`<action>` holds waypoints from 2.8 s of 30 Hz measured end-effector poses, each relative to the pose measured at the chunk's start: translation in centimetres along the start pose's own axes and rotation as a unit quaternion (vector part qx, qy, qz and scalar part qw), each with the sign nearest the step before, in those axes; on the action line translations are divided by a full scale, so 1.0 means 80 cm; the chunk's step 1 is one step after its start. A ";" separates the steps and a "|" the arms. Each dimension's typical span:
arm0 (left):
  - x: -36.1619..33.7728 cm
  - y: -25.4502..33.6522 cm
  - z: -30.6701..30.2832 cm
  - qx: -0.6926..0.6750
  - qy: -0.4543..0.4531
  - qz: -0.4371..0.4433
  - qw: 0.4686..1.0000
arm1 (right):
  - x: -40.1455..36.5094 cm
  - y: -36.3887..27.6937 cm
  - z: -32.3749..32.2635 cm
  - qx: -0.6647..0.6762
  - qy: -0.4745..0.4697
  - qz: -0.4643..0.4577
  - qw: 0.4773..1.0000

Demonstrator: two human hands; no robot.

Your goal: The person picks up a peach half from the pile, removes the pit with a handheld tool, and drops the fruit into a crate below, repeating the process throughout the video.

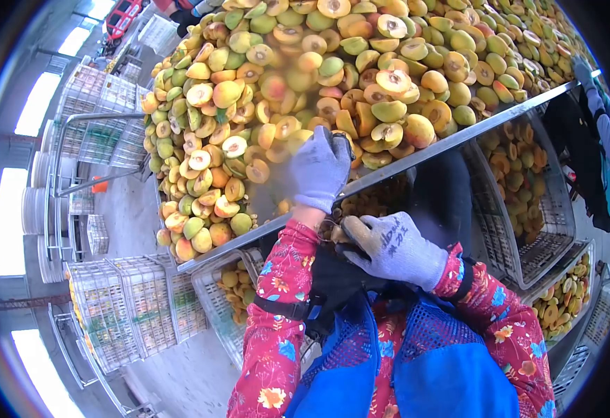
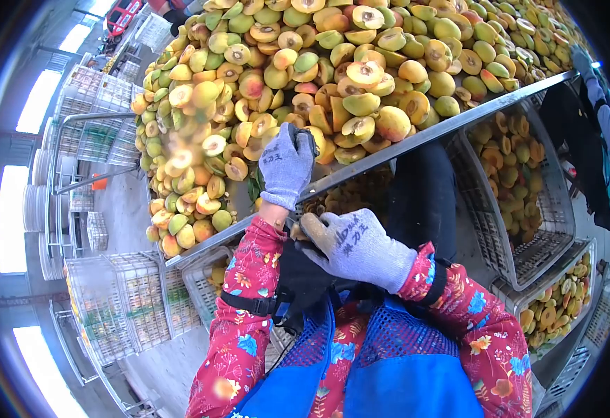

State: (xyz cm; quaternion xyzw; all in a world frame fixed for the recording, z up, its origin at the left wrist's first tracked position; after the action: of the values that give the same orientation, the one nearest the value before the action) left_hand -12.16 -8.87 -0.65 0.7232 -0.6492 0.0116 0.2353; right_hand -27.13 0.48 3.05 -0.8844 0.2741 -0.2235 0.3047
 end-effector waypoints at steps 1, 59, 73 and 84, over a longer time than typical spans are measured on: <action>0.001 0.004 0.001 -0.004 -0.006 -0.005 1.000 | 0.003 0.007 0.006 -0.014 -0.005 -0.001 1.000; -0.165 0.012 -0.051 -0.277 0.031 -0.008 0.960 | -0.024 0.004 0.032 0.103 0.004 0.179 0.978; -0.174 0.014 -0.025 -0.364 -0.043 -0.227 0.902 | -0.042 0.037 0.061 0.502 -0.060 0.341 0.793; -0.181 0.009 -0.008 -0.504 -0.167 -0.271 0.803 | -0.064 0.013 0.052 0.846 -0.163 0.341 0.375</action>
State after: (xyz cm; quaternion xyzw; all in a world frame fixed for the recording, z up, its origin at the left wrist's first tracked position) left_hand -14.89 4.83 -4.50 0.6395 -0.3707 -0.5027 0.4482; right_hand -29.00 4.74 -1.78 -0.0170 0.1659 -0.0681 0.9836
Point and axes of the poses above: each hand's wrist, its own x-axis towards the middle knuckle, its own z-axis out of the palm, y = z × x, the point moved 5 cm from there along x, towards the middle knuckle, and after that the axes turned 3 degrees about x, right-handed, at the moved point
